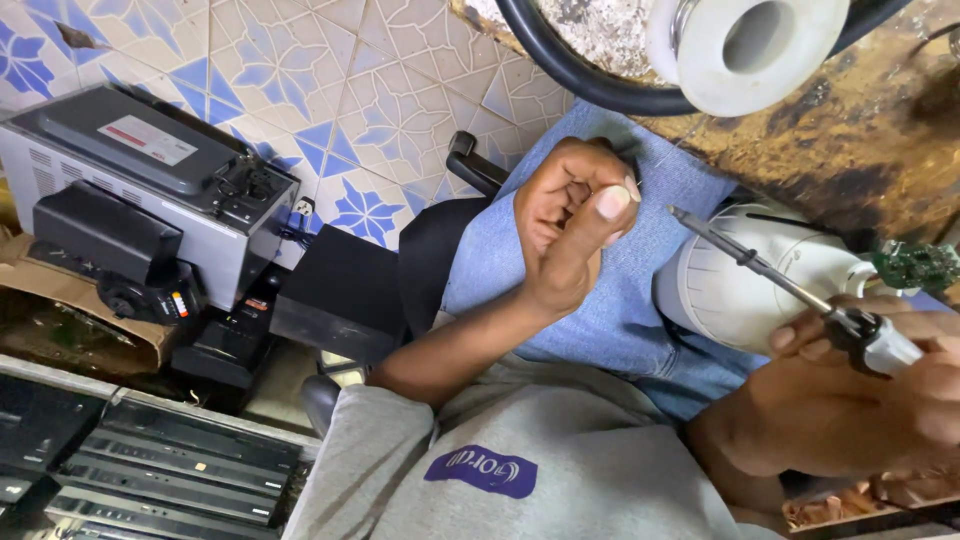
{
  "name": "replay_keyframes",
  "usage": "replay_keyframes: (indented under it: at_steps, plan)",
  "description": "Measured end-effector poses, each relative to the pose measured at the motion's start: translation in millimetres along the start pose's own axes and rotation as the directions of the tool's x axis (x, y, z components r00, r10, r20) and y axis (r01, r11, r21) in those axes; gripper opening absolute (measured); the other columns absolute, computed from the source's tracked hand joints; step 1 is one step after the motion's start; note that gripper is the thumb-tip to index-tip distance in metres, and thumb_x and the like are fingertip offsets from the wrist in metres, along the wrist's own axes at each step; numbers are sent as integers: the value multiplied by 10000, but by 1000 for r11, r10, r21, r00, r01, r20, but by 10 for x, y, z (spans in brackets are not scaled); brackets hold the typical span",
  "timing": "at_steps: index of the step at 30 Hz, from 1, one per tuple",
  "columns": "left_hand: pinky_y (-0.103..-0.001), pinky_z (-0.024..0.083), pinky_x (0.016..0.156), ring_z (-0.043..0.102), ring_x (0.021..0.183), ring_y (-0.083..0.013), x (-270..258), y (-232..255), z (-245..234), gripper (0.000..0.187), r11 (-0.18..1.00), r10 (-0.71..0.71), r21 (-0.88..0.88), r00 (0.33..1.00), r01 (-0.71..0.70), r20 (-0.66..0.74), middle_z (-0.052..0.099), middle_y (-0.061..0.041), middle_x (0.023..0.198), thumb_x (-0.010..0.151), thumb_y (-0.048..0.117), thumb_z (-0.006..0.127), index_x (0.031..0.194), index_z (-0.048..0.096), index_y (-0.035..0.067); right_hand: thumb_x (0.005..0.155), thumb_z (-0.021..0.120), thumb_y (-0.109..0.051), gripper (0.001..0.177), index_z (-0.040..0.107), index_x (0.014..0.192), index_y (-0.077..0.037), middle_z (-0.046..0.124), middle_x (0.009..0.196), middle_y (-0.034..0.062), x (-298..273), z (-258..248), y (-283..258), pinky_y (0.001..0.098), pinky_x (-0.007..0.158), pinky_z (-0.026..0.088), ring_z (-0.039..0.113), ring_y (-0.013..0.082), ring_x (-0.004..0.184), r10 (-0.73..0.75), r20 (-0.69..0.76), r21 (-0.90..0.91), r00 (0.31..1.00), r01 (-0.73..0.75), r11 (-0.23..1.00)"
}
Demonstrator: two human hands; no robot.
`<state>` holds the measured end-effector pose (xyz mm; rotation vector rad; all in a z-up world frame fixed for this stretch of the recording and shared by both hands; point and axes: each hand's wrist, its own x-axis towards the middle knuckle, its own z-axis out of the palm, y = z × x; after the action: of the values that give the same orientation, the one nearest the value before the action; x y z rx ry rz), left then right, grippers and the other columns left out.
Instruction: Repairing an LED light bulb by soldering wires to the circuit board and securing them with tape
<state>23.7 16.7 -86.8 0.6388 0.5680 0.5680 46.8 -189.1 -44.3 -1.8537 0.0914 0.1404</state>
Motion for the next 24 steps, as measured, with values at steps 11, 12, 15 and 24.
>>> replay_keyframes:
  at_steps: [11,12,15,24]
  plan:
    - [-233,346,577,427,616,-90,13,57,-5,155,995,-13,96,1000,11,19,497,-27,757,994,230,617,969,564,87,1050,512,-76,207,426,862,-60,367,792,95,-1,380,-34,386,562,406,325,193,576,-138,-410,-41,902,133,990]
    - [-233,346,577,427,616,-90,6,45,-5,155,995,-16,95,1000,14,20,497,-27,757,994,230,617,969,564,87,1050,512,-76,207,426,862,-60,367,792,95,-21,362,-36,386,562,406,325,193,576,-138,-413,-43,900,132,990]
    - [-233,344,568,430,614,-92,4,22,-9,144,997,-16,78,1000,16,-1,512,-37,775,987,213,625,972,567,82,1047,458,-379,297,451,974,-91,315,630,128,-26,356,-31,407,482,448,401,303,438,99,-290,188,952,-45,981]
    - [-232,349,560,433,599,-92,2,2,-7,173,994,-32,104,999,34,-18,495,-31,737,992,236,630,968,565,78,1012,636,8,168,493,924,26,522,881,203,70,333,61,496,794,554,548,297,835,-361,-427,-166,829,321,933]
